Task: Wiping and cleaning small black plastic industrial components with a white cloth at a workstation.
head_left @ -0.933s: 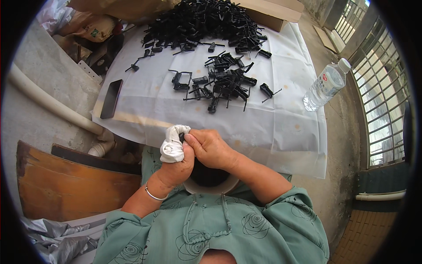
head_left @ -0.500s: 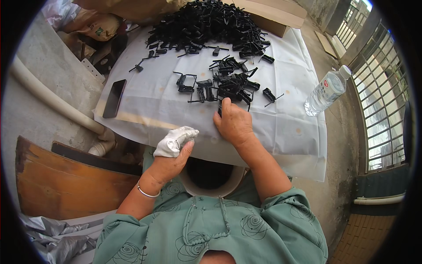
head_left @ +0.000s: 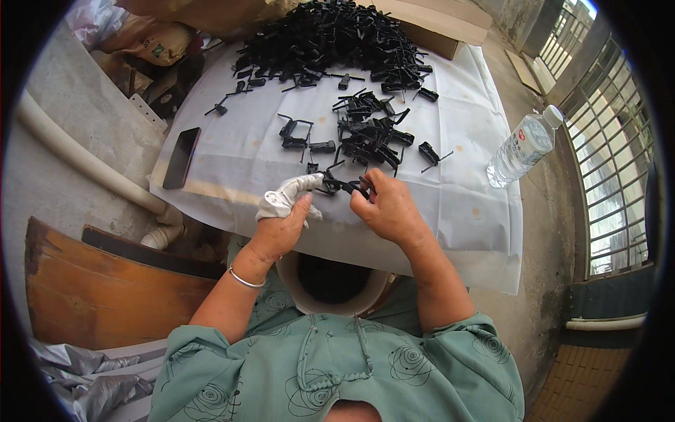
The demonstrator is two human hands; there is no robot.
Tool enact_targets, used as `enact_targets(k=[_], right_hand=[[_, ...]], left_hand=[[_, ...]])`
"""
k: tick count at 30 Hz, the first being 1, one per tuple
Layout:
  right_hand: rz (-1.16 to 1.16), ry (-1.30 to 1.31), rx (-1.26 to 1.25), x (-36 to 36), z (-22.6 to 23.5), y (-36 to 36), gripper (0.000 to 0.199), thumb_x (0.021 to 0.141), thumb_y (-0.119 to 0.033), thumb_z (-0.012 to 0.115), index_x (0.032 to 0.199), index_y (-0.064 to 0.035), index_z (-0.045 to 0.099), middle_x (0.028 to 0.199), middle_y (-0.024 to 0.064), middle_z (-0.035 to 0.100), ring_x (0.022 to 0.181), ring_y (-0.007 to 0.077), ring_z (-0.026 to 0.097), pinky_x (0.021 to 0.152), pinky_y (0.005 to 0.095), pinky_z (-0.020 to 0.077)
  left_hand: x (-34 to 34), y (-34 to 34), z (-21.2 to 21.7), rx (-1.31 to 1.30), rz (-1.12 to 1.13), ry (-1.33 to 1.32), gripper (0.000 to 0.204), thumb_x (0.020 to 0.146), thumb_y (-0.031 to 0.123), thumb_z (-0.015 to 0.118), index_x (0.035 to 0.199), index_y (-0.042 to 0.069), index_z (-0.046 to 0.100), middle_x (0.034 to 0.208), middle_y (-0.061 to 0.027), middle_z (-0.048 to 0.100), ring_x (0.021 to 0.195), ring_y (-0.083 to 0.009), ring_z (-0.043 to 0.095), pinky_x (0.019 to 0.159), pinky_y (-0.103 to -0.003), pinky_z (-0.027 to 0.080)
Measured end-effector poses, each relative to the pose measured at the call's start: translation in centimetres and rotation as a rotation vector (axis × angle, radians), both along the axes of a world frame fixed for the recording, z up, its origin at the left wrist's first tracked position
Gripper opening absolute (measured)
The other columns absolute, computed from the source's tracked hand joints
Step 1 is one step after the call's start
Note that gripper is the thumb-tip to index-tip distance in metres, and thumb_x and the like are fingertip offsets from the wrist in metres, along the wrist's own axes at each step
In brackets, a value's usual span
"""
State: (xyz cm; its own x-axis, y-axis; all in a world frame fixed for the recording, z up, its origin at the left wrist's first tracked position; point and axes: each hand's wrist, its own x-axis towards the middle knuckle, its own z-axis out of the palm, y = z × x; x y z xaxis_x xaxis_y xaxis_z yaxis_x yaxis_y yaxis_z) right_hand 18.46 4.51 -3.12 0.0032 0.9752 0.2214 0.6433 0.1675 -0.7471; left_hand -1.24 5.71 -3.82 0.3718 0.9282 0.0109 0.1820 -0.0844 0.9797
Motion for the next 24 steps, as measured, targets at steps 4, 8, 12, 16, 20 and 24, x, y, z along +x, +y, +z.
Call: enact_targets(k=[4,8,12,16,20,24], right_hand=[[0.297,0.145,-0.267,1.3,2.0,-0.6,0.018,0.072,-0.016,0.060,0.079,-0.0001,0.054,0.056,0.0019,0.044,0.052,0.0097,0.040,0.048,0.0262,0.0355],[0.495,0.313,-0.349,0.1,1.9,-1.2,0.014,0.076,-0.015,0.059,0.077,-0.0021,0.053,0.057,-0.0032,0.040,0.053,0.0043,0.035,0.047,0.0220,0.0305],[0.405,0.517,-0.234,-1.9,0.4,-1.4,0.013,0.083,-0.013,0.058,0.078,-0.0015,0.053,0.059,-0.0031,0.044,0.055,0.0041,0.037,0.047,0.0226,0.0327],[0.277,0.470,-0.020,-3.6,-1.0,-1.9,0.011,0.084,-0.009,0.058,0.080,-0.0013,0.052,0.061,0.0000,0.047,0.054,0.0059,0.041,0.047,0.0243,0.0348],[0.142,0.291,0.522,-4.4,-1.9,-2.1,0.009,0.080,-0.003,0.060,0.083,-0.0017,0.051,0.063,0.0072,0.051,0.051,0.0184,0.049,0.046,0.0285,0.0386],[0.262,-0.025,0.790,-3.3,-1.2,-2.1,0.016,0.074,0.000,0.063,0.085,-0.0018,0.051,0.064,0.0093,0.050,0.051,0.0276,0.050,0.046,0.0322,0.0403]], left_hand=[[-0.8,-0.1,0.5,0.074,0.081,-0.061,0.029,0.092,0.015,0.048,0.117,0.000,0.051,0.103,-0.0051,0.059,0.062,-0.0069,0.051,0.058,-0.020,0.045],[-1.4,-1.2,2.4,-0.156,-0.192,-0.130,0.028,0.090,0.017,0.053,0.113,0.001,0.052,0.098,-0.0038,0.059,0.061,-0.0053,0.050,0.056,-0.020,0.044],[-1.5,-2.2,1.9,-0.292,-0.294,-0.289,0.028,0.088,0.012,0.056,0.113,0.004,0.047,0.090,-0.0037,0.058,0.060,-0.0064,0.052,0.051,-0.020,0.044],[-0.8,-3.0,1.7,-0.440,-0.197,-0.470,0.024,0.089,0.010,0.053,0.112,0.004,0.046,0.081,-0.0037,0.058,0.058,-0.0102,0.056,0.046,-0.020,0.044],[0.2,-3.8,0.9,-0.481,-0.077,-0.596,0.023,0.091,0.014,0.051,0.111,0.004,0.046,0.081,-0.0027,0.058,0.063,-0.0112,0.059,0.048,-0.021,0.045],[-0.4,-3.5,1.3,-0.653,-0.121,-0.622,0.023,0.090,0.013,0.054,0.110,0.004,0.048,0.082,-0.0022,0.058,0.062,-0.0089,0.057,0.048,-0.021,0.044]])
